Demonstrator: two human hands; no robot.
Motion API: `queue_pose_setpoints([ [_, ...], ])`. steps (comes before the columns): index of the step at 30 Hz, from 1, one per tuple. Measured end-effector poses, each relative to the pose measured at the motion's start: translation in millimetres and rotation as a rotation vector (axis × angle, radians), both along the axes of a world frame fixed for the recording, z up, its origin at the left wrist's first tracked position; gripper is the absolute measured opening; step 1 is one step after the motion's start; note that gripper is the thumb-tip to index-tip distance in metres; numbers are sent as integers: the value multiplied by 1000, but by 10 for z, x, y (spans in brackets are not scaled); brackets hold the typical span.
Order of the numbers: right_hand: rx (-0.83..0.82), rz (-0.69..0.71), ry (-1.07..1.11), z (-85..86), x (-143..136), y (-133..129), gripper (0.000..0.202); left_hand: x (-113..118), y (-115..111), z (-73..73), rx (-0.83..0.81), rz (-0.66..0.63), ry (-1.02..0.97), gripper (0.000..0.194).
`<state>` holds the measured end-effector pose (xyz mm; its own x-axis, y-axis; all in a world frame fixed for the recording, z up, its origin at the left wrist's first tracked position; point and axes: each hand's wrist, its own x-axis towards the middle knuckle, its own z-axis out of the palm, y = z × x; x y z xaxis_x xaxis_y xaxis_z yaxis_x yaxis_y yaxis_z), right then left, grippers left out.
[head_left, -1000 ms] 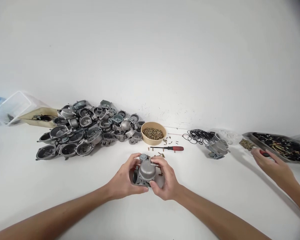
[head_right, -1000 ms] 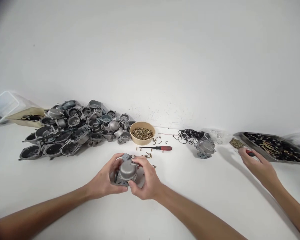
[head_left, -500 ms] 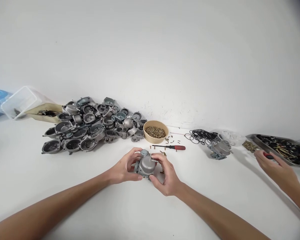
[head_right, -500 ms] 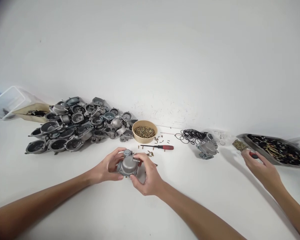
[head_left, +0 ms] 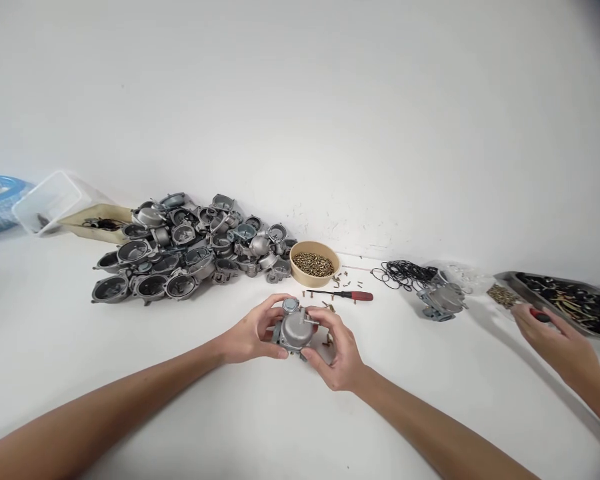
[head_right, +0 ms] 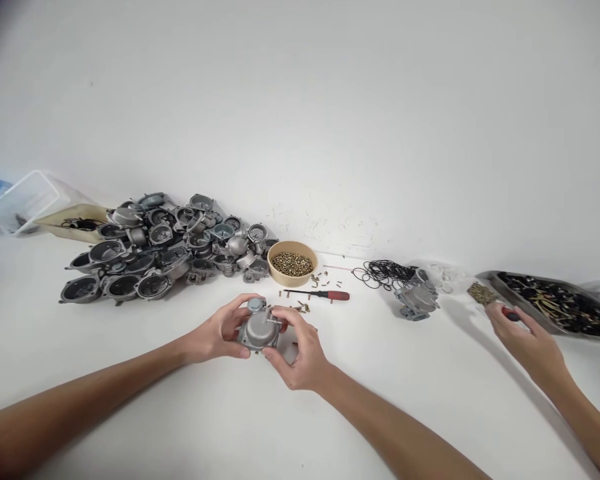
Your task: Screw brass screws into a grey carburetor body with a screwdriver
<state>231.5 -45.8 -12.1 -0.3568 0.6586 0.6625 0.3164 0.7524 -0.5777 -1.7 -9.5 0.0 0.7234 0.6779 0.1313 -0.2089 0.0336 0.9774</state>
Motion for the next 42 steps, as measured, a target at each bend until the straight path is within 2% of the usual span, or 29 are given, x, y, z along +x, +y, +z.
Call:
queue_pose_setpoints([
  [5,45,24,-7,22,5,4,58,-1,5,20,21,2,17,88],
  [11,62,54,5,98,1,-8,43,2,13,10,34,-25,5,94],
  [13,35,-23,71,110,44,49,30,0,19,-3,47,-49,-23,91],
  [15,10,-186,92,117,130,163,15,-6,33,-40,42,-67,-28,84],
  [17,-34,-348,-19,119,253,309,9,-16,57,-100,15,-74,-25,75],
  [20,-157,-446,-297,109,447,489,10,-27,104,-191,2,-75,-38,67],
  [24,-175,-424,-493,111,610,549,19,-31,150,-233,56,-71,-43,58],
  [29,-240,-316,-554,155,704,551,29,-31,171,-227,45,-100,-69,56],
  [37,-239,-298,-426,76,658,592,18,-23,144,-163,-19,-97,-147,52],
  [42,-301,-345,-505,133,604,594,10,-15,121,-116,-103,-84,-140,51],
])
